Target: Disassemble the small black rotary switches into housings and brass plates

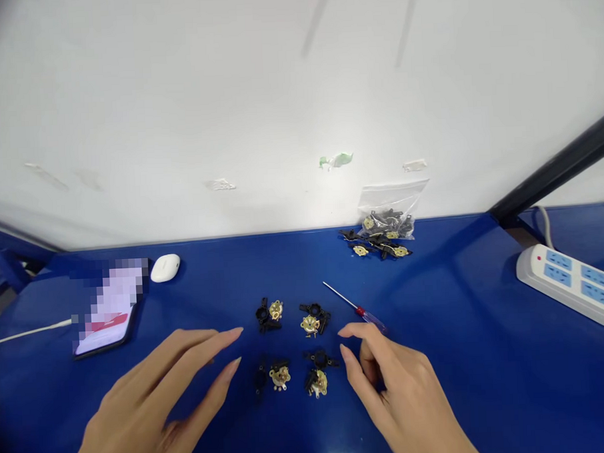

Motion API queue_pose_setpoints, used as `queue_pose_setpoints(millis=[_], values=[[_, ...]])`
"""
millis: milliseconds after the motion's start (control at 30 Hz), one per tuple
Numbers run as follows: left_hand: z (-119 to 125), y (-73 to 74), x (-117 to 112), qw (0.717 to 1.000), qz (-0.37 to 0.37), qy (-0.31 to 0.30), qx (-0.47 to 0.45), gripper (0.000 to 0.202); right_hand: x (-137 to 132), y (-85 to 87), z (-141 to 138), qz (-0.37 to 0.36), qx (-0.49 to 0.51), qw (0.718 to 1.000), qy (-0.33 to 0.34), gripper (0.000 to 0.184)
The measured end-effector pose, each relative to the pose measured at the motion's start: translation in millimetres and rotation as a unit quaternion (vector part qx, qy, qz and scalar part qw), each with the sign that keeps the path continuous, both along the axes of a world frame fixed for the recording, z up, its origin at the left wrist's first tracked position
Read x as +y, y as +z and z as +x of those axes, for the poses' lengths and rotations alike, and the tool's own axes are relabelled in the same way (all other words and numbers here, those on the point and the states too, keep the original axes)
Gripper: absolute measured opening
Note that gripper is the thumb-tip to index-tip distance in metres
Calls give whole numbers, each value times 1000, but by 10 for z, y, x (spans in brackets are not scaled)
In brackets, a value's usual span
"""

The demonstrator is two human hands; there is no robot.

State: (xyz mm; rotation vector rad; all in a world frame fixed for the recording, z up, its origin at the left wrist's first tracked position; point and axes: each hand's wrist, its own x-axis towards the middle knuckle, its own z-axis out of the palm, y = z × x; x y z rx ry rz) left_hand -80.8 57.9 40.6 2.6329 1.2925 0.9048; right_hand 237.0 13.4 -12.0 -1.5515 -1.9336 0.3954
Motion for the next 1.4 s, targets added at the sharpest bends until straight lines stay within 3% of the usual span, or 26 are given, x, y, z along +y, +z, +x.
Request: queue_pose_setpoints(millis=[133,233,333,467,633,800,1000,1400], values=[[92,22,389,997,-27,-73,-7,26,300,190,116,52,-64,990,118,14],[161,-140,613,994,-64,-76,-54,27,562,248,110,73,-77,984,146,15],[167,-337,707,992,-75,-72,-72,29,743,190,59,88,-65,983,148,15],[83,-499,718,988,-87,-103,-79,25,765,42,26,99,-37,984,142,16],[-2,-562,754,986,-86,-124,-69,23,689,-25,80,64,-1,987,147,17],[18,-552,740,987,-68,-133,-67,25,701,33,182,-32,35,975,216,10],[67,-506,703,986,-18,-148,-75,29,689,119,224,-136,38,954,265,16],[62,-477,641,982,79,-171,-21,27,705,142,217,-181,-3,949,259,18]])
